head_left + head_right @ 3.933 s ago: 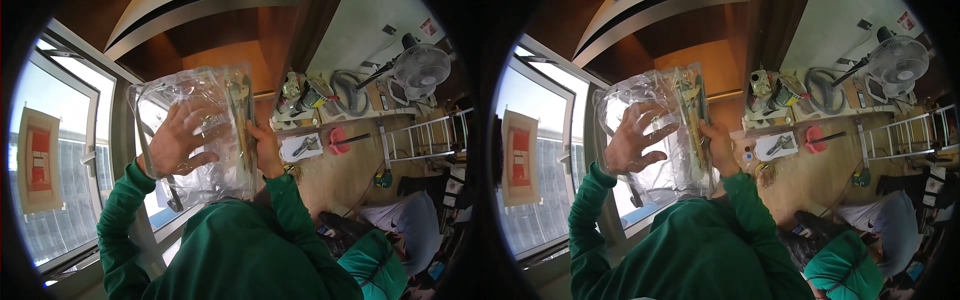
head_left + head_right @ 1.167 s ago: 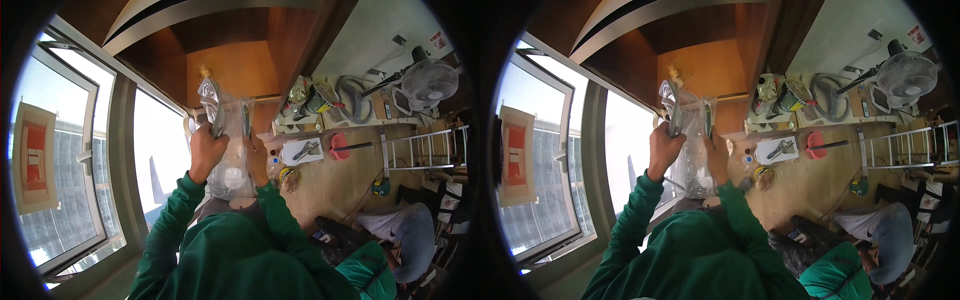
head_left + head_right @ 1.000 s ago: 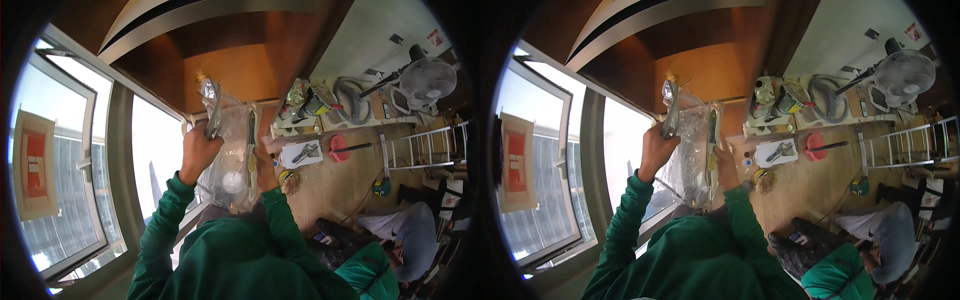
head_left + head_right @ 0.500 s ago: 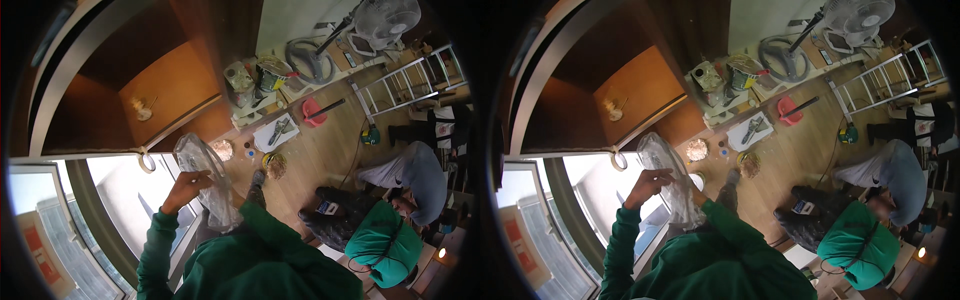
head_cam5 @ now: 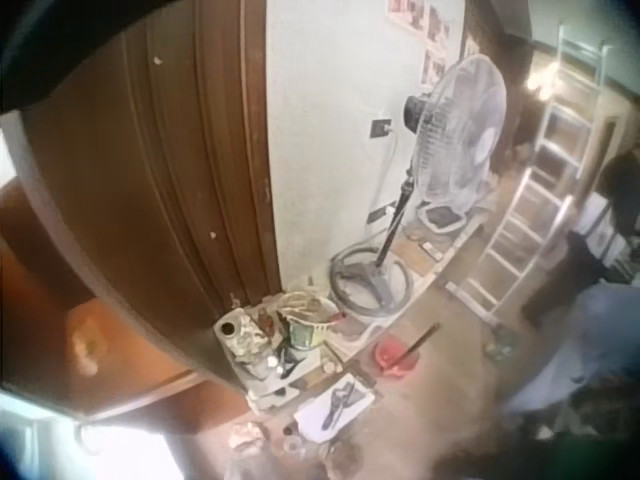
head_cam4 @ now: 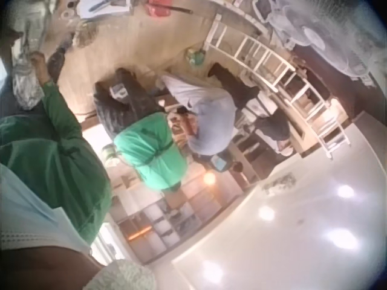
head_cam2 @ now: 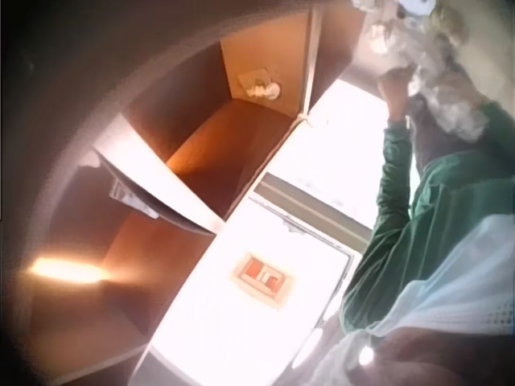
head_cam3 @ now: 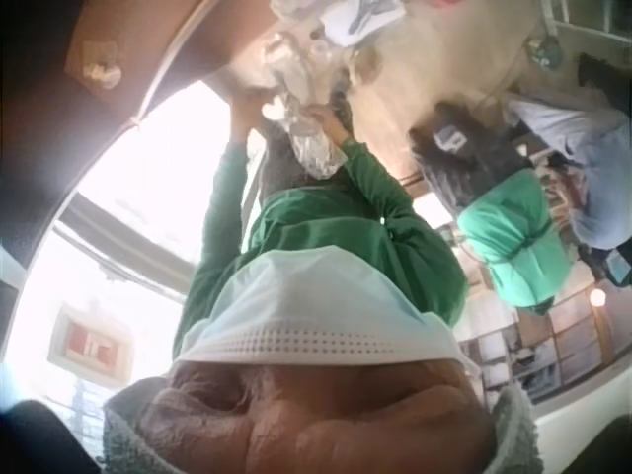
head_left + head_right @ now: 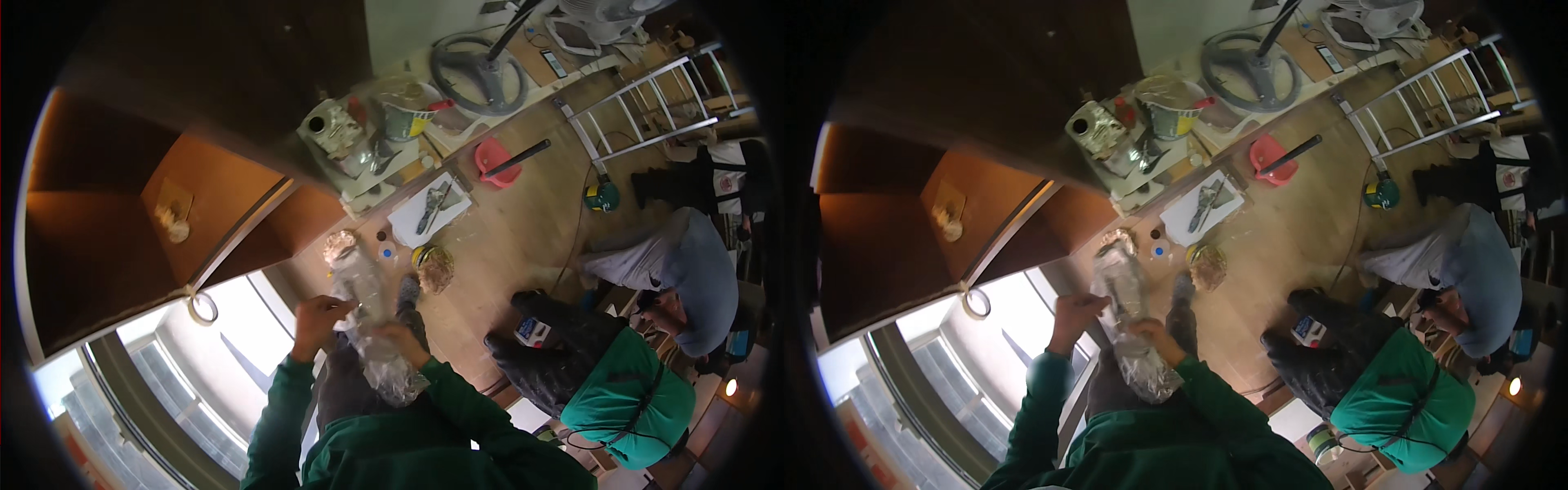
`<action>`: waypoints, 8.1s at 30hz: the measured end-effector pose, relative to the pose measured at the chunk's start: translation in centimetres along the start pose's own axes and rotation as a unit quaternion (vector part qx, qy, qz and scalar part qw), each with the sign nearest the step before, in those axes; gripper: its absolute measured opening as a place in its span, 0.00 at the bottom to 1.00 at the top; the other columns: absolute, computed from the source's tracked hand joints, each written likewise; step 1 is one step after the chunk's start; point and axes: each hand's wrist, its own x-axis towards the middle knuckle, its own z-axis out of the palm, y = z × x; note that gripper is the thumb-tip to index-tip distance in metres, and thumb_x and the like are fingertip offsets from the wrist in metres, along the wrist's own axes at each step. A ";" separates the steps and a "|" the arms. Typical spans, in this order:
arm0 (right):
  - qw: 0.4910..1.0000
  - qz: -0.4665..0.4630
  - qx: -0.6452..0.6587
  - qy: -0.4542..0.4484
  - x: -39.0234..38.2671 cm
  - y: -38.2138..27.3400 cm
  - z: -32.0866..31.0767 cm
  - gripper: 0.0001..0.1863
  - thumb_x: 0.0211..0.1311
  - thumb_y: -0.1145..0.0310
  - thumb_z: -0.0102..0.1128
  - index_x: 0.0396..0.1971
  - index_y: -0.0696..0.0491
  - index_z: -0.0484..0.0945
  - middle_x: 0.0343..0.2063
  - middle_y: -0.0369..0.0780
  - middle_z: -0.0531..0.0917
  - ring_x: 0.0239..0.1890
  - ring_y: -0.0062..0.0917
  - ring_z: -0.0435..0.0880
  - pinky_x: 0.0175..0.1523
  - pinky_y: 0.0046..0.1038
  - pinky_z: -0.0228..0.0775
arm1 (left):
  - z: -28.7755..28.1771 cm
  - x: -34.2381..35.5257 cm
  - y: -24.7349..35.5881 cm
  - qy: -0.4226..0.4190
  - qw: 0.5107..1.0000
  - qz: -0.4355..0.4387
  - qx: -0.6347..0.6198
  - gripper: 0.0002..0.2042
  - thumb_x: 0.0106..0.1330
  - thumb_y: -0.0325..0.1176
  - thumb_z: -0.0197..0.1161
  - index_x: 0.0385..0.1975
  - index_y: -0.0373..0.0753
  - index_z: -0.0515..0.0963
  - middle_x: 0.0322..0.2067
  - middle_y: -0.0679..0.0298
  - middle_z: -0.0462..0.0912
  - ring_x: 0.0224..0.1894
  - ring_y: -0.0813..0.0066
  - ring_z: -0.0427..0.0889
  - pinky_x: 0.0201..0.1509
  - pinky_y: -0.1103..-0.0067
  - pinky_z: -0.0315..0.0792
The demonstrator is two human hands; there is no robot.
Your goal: The person applies masking tape along the edge of a wooden cabinet shelf, then uses a brush to apply a dark liquid to the taped seam. The person handles a plastic-wrapped item and a small container of liquid during the process.
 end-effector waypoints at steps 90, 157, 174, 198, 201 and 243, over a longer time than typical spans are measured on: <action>0.909 -0.329 -0.236 0.102 -1.2 -1.9 3.7 0.11 0.65 0.71 0.55 0.37 0.62 0.83 0.27 0.40 0.84 0.28 0.22 0.81 0.36 0.22 0.73 | -2.5 1.7 -14.5 0.257 0.946 0.195 0.035 0.32 0.43 0.36 0.78 0.50 0.39 0.72 0.47 0.55 0.79 0.51 0.56 0.80 0.57 0.66 0.73; 0.544 -0.481 -0.605 -0.326 -35.7 -32.0 84.7 0.31 0.55 0.76 0.47 0.63 0.54 0.71 0.13 0.32 0.72 0.17 0.13 0.70 0.27 0.19 0.67 | -47.1 -40.6 11.8 0.588 0.692 0.416 -0.057 0.23 0.36 0.33 0.69 0.37 0.34 0.81 0.33 0.57 0.78 0.35 0.60 0.77 0.42 0.70 0.72; 0.613 -0.386 -0.560 -0.403 -33.5 -25.8 75.2 0.07 0.58 0.77 0.60 0.32 0.66 0.82 0.26 0.43 0.82 0.26 0.21 0.82 0.32 0.19 0.71 | -47.3 -41.9 11.9 0.598 0.683 0.420 0.009 0.27 0.36 0.34 0.74 0.43 0.38 0.80 0.36 0.60 0.79 0.35 0.64 0.75 0.40 0.72 0.69; 0.445 -0.493 -0.637 -0.393 -27.9 -20.8 75.7 0.03 0.55 0.76 0.66 0.29 0.60 0.84 0.21 0.38 0.84 0.19 0.16 0.74 0.24 0.20 0.62 | -46.8 -41.8 12.3 0.602 0.667 0.423 0.114 0.34 0.30 0.32 0.74 0.47 0.38 0.79 0.40 0.59 0.78 0.40 0.62 0.77 0.43 0.71 0.66; 0.450 -0.493 -0.641 -0.379 -28.2 -21.2 75.7 0.03 0.56 0.77 0.65 0.30 0.60 0.84 0.22 0.37 0.84 0.20 0.15 0.74 0.25 0.20 0.62 | -46.9 -41.7 12.4 0.606 0.666 0.419 0.116 0.33 0.30 0.32 0.74 0.47 0.38 0.79 0.39 0.60 0.78 0.39 0.63 0.77 0.43 0.71 0.66; 0.524 -0.507 -0.603 -0.323 -30.3 -23.8 71.0 0.09 0.52 0.83 0.60 0.34 0.63 0.81 0.25 0.47 0.84 0.39 0.34 0.83 0.47 0.34 0.77 | -49.2 -39.4 11.9 0.621 0.660 0.422 -0.002 0.27 0.33 0.34 0.74 0.41 0.38 0.82 0.32 0.61 0.78 0.32 0.65 0.76 0.35 0.73 0.67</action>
